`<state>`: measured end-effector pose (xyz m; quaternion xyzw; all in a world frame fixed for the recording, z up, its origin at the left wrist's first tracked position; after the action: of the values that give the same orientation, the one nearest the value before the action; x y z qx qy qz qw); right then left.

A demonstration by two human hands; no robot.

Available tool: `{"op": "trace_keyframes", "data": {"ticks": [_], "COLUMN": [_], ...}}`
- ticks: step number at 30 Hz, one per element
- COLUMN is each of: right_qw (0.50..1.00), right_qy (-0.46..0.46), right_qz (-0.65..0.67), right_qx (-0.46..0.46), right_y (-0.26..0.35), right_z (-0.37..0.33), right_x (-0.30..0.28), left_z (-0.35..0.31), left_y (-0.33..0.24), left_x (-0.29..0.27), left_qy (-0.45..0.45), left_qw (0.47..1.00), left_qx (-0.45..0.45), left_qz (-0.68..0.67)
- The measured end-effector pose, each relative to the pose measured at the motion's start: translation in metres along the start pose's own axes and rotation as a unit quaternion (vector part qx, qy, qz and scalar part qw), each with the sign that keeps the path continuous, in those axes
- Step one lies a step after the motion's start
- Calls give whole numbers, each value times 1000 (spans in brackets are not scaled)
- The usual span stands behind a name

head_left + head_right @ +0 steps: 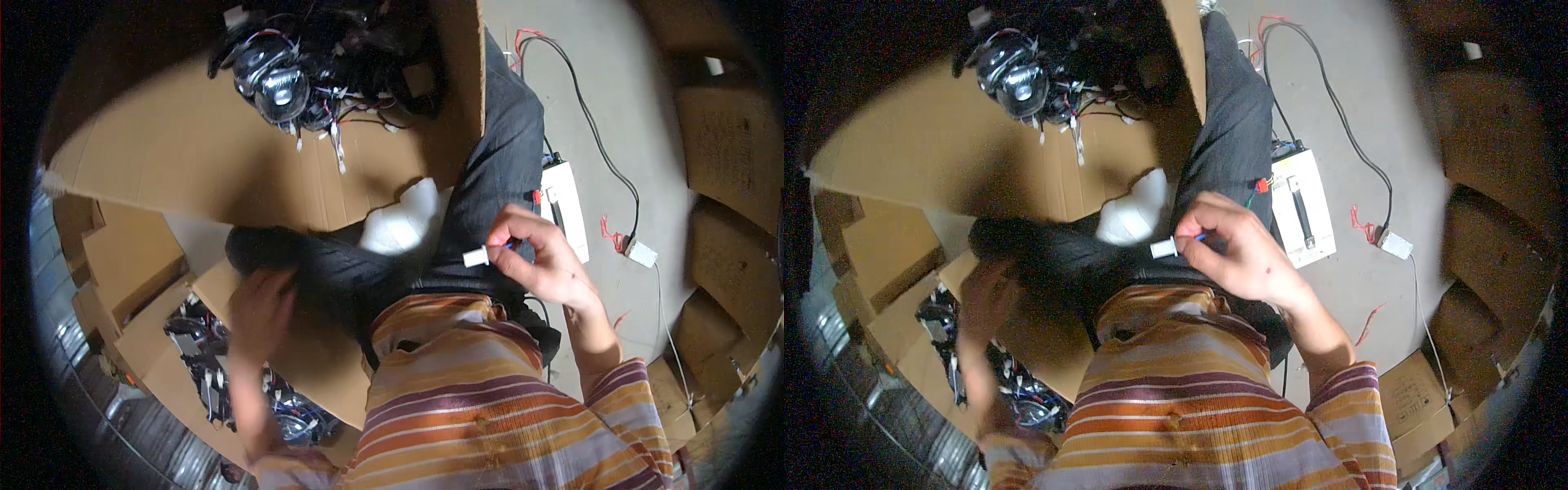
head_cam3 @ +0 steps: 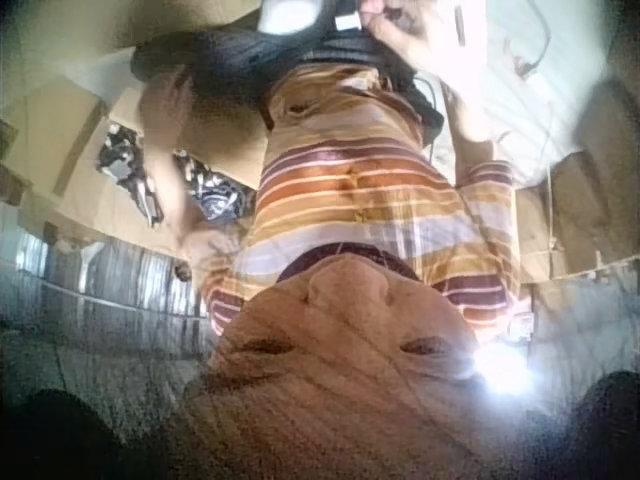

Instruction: The person connects and sorts electrical wiring harnesses and light housings by hand, taking them from large cardboard boxes on a warehouse floor.

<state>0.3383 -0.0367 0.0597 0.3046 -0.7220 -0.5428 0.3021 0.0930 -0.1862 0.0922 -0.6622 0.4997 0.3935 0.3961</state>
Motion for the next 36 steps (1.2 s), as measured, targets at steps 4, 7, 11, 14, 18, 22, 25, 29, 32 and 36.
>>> {"op": "trace_keyframes", "data": {"ticks": [4, 7, 11, 14, 18, 22, 25, 29, 32, 36], "right_qw": [999, 997, 991, 988, 984, 983, 984, 989, 990, 996], "right_qy": [-25, -43, -74, -90, -104, -102, -97, -77, -79, -55], "right_qz": [34, 52, 91, 92, 102, 112, 109, 96, 85, 64], "right_qx": [-9, 25, 63, 82, 105, 101, 98, 82, 76, 34], "right_y": [-1, -8, -20, -28, -36, -39, -39, -34, -30, -13], "right_z": [-5, -2, 2, 6, 18, 26, 25, 26, 25, 26], "right_x": [-16, -21, -34, -47, -53, -55, -56, -50, -48, -37], "left_z": [159, 248, 311, 328, 340, 334, 321, 316, 290, 218], "left_y": [-69, -88, -90, -113, -101, -65, -46, -44, -29, -31], "left_x": [53, 121, 164, 143, 122, 106, 97, 81, 63, 44], "left_qy": [-30, 15, -235, -296, -247, -186, -135, -74, -36, -84], "left_qw": [969, 929, 909, 896, 917, 937, 949, 960, 962, 933], "left_qx": [213, 266, 275, 297, 304, 296, 282, 255, 238, 82], "left_qz": [120, 256, 208, 143, 73, 4, -42, -91, -129, -339]}}
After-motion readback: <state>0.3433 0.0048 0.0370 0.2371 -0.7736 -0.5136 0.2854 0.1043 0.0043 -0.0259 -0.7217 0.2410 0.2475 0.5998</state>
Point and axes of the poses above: each hand's wrist, its own z-axis towards the middle knuckle, its own x-axis out of the palm, y = z × x, the point moved 6 cm from there along z, towards the middle knuckle, and after that the axes turned 12 degrees about z, right-handed, at the moved point
